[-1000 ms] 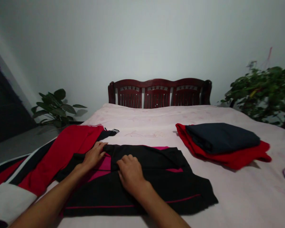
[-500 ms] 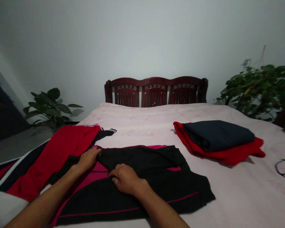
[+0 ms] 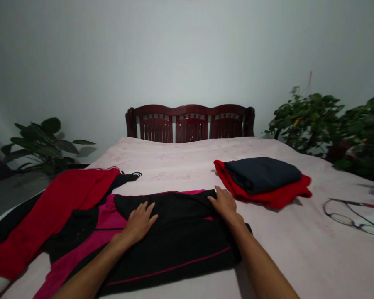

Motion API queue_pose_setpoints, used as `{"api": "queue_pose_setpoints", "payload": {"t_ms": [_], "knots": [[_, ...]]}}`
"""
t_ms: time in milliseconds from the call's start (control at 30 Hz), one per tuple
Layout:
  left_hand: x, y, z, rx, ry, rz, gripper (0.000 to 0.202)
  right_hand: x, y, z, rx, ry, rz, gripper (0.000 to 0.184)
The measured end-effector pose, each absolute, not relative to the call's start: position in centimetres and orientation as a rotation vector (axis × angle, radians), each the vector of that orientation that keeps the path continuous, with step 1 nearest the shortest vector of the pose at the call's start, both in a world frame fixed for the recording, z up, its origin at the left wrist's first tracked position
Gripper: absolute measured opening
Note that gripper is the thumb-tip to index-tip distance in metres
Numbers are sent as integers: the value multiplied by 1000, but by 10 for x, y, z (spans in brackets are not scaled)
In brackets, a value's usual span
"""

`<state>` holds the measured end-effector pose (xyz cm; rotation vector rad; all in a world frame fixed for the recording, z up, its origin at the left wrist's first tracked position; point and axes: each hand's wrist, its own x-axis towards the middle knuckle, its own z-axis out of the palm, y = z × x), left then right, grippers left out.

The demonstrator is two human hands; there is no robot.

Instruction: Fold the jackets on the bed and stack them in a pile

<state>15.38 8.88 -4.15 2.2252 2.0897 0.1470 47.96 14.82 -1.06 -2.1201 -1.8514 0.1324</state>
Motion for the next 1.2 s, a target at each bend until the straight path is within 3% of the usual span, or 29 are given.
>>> {"api": "queue_pose_setpoints", "payload": {"t_ms": [100, 200, 300, 367, 533, 667, 767, 867, 933, 1067, 1200], "knots": [[151, 88, -59, 2147, 2176, 79, 61, 487, 150, -11, -2006, -1864, 73, 49], [145, 87, -67, 2164, 2225, 52, 62, 502, 148, -13, -1952, -1899, 262, 37], [144, 87, -70, 2197, 2254, 46, 62, 516, 144, -22, -1828, -2021, 471, 41], [144, 87, -71, 2205, 2270, 44, 61, 519, 141, -27, -1764, -2084, 444, 42], [145, 86, -73, 2209, 2266, 72, 62, 513, 133, -8, -1849, -2215, 172, 16], [145, 86, -73, 2207, 2279, 77, 62, 512, 133, 19, -1728, -2240, 29, 18], [146, 85, -73, 2204, 2289, 65, 62, 511, 136, 19, -1597, -2343, 134, 16], [147, 85, -71, 2198, 2305, 40, 61, 507, 141, 4, -1693, -2364, 251, 47], [148, 84, -69, 2201, 2315, 22, 61, 504, 143, -5, -1806, -2323, 269, 53], [149, 83, -67, 2212, 2322, 10, 61, 501, 144, -7, -1848, -2348, 207, 23], [149, 82, -68, 2216, 2329, 22, 60, 506, 140, 9, -1747, -2374, 43, 15]]}}
